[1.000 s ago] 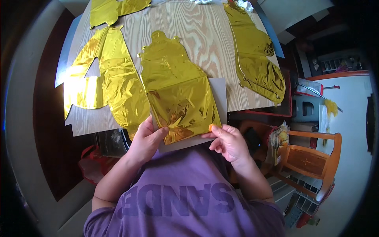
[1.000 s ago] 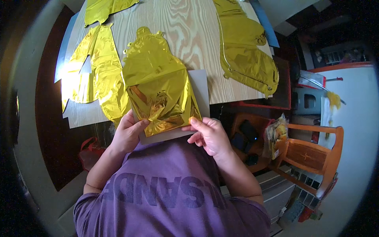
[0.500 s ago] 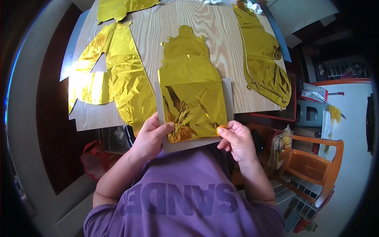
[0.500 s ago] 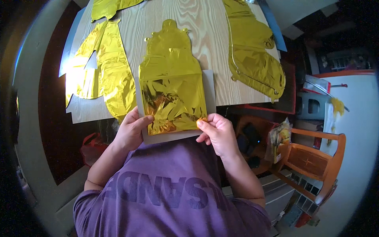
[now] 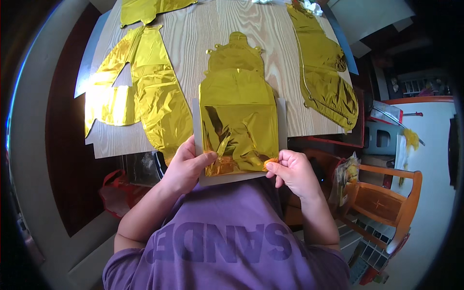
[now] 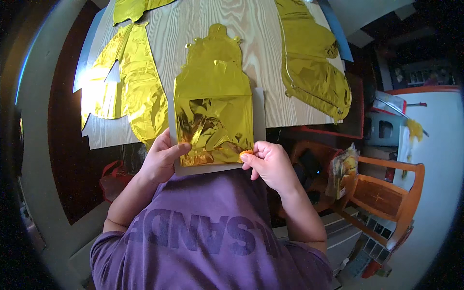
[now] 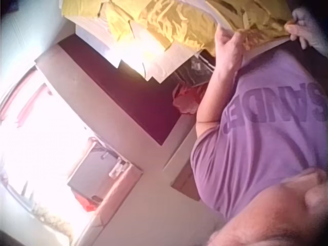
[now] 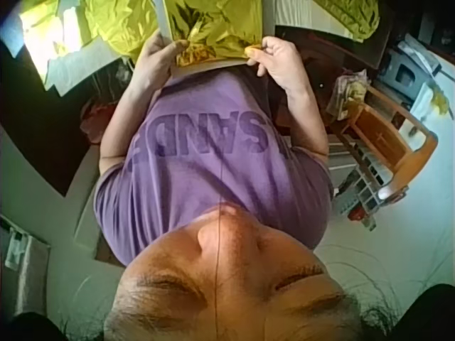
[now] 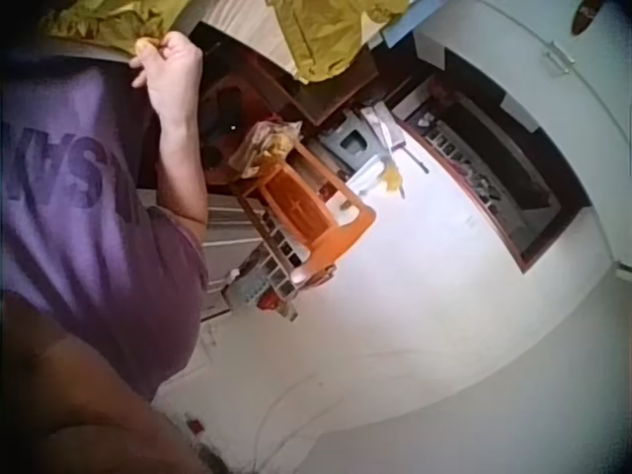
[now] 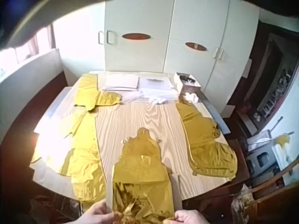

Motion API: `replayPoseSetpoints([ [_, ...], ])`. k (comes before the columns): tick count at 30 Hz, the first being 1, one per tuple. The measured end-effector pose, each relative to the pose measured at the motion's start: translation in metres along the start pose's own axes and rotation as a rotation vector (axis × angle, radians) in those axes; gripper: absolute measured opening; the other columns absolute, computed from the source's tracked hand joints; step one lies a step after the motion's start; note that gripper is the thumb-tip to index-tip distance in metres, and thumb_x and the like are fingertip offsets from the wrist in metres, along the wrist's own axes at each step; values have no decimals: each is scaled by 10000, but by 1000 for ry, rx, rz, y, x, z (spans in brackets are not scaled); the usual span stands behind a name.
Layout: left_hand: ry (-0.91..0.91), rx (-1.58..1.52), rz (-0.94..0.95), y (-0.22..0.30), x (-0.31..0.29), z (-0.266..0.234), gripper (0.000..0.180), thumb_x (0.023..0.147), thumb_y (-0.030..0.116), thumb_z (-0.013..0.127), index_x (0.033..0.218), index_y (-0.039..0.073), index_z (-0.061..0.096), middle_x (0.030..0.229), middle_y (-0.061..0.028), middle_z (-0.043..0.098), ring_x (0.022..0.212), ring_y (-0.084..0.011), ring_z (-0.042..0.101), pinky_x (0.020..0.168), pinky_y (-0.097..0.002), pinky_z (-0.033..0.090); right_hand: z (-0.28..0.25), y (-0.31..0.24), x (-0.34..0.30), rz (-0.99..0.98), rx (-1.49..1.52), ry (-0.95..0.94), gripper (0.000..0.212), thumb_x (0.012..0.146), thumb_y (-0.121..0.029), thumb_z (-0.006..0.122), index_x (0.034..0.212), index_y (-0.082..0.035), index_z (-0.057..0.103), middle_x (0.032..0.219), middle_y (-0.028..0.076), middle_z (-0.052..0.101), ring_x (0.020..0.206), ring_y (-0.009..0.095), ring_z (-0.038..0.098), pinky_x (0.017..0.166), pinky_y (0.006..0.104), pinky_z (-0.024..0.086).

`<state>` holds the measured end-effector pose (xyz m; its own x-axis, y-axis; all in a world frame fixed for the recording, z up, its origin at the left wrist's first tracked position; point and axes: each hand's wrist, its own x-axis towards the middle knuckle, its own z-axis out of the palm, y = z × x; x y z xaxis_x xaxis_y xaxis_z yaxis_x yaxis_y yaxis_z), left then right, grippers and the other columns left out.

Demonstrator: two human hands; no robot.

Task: Folding gold foil balloons and placing them into cardboard packaging inserts.

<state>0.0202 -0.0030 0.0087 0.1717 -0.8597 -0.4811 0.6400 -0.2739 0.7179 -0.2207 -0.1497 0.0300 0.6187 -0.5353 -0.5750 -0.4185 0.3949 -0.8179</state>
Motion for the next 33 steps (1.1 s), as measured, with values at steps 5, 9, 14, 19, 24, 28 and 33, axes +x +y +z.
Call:
replayPoseSetpoints([
  [5,-5,76,26,-2,1,-2,437,952,19,629,1365,15,484,1277,-98,638,1140,-168,623,1007,-340,493,1,0,-3,-10,-185,72,183,935,-158,733,881,0,659,727,58,689,544,43,587,485,182,453],
  [9,2,151,37,-2,0,-2,451,951,16,625,1377,13,477,1280,-90,634,1141,-158,618,1005,-335,494,-6,-5,-11,-101,-613,294,303,879,-254,799,786,-5,652,640,54,653,562,90,597,521,245,474],
  [14,-12,94,44,0,-2,-2,473,938,0,617,1389,9,472,1279,-82,633,1135,-152,617,1001,-327,493,-29,14,-17,-198,-497,408,466,842,-372,836,988,33,656,708,84,660,632,124,637,596,285,515],
  [19,2,110,14,5,-3,5,431,954,-11,582,1374,-10,485,1250,-65,643,1119,-122,595,1011,-301,457,-12,26,-12,-175,255,134,615,850,-226,849,1278,70,520,1016,96,680,900,95,645,799,246,541],
  [24,0,106,18,3,-3,4,428,951,-9,584,1368,-11,486,1258,-75,642,1122,-130,599,1012,-307,463,-5,33,-3,-94,345,83,419,875,-121,798,1206,3,574,1070,71,698,945,105,662,896,264,516],
  [28,-3,88,4,2,-3,1,429,949,-10,585,1366,-12,488,1259,-76,641,1131,-135,597,1018,-307,458,-6,35,2,-107,404,102,306,879,-70,768,1144,-4,630,1060,64,714,920,104,671,908,259,508],
  [33,-19,81,10,2,-2,1,435,949,-15,585,1372,-14,485,1265,-74,639,1141,-137,594,1025,-306,453,-2,26,5,-95,559,33,299,887,-62,759,1155,4,642,1058,67,723,944,98,671,874,260,526],
])
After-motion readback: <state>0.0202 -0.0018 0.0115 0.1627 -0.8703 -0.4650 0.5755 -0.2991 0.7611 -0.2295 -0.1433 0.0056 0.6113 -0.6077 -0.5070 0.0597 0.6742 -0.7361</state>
